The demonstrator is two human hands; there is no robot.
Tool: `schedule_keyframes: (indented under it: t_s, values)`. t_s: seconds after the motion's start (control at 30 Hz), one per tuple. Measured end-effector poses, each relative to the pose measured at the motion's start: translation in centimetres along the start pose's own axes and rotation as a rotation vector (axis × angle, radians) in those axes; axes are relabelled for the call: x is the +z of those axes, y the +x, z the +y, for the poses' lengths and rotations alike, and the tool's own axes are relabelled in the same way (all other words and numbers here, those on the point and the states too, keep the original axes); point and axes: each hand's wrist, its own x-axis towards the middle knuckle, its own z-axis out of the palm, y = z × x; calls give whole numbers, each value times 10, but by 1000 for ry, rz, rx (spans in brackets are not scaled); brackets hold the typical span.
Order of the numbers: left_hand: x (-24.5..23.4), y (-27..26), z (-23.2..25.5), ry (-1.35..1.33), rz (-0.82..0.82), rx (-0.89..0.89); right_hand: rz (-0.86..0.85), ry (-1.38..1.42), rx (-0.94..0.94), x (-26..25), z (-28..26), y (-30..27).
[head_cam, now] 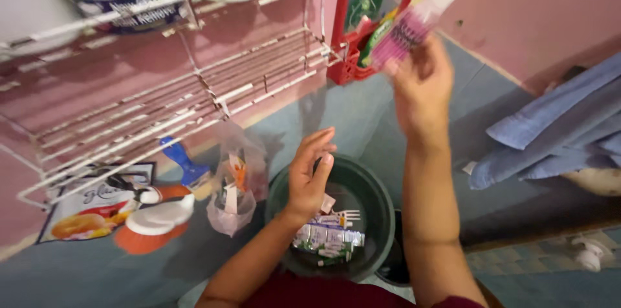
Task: The person organizes bathroom supplies by picking up various items from a green basin and placing them onto a wall-mounted metal rack. Items handled include tubes, boxes, sachets, a comb, and a hair clip, which are arranged on the rack and in a hanging plastic bag.
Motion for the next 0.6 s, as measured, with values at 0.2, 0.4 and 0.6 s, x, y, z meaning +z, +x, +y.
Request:
schedule_keyframes:
  t_s: [0.2, 0.4, 0.6]
  values:
    - [6, 29, 50, -12, 4, 57, -17, -42, -158, 23, -19, 139]
    - [8, 50, 80, 45, -17, 122, -94, -253, -15, 29, 18, 208]
    - [5, 45, 75, 58, 14, 81, -222, -86, -29, 44, 21, 212]
